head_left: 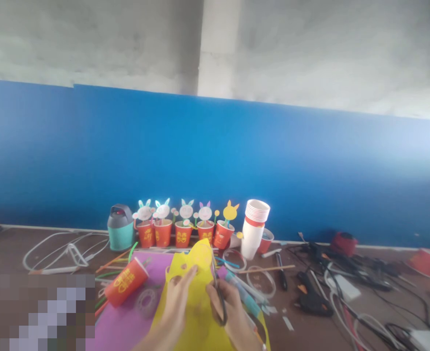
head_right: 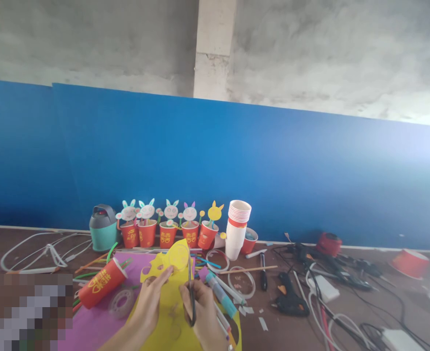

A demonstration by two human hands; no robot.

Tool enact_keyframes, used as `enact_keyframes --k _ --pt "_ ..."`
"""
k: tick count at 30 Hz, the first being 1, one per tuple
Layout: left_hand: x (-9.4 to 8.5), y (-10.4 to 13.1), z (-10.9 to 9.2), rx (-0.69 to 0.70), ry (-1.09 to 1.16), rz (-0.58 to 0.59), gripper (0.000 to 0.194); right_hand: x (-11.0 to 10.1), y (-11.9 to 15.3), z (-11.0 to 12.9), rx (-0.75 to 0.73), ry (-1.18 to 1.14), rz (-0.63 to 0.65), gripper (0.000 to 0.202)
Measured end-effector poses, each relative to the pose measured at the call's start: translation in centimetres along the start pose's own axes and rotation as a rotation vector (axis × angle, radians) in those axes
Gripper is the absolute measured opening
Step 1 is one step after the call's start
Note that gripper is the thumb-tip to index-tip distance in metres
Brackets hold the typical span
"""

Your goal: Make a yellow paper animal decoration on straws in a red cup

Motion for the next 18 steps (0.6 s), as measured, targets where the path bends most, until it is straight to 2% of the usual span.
enact_keyframes --k 6,12,18 --pt "0.2 0.0 -0.3 0.020 -0.048 -0.037 0.034 0.1 0.2 0.3 0.025 0.011 -0.011 0.046" --pt "-0.1 -0.2 0.3 0.044 -0.042 -0.091 0.032 0.1 -0.5 -0.6 -0.010 -0.031 0.006 0.043" --pt "0.4 0.8 -0.1 0.070 -0.039 0.088 0.033 0.4 -0.3 -0.9 -0.006 0.016 0.021 0.044"
Point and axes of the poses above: each hand's wrist, its own y-axis away from the middle knuckle, its own x-axis out of the palm, z = x × y, the point moved 1 cm from there along -y, towards the middle knuckle, and after that the axes turned 15 degrees about x, right-handed, at the moved point
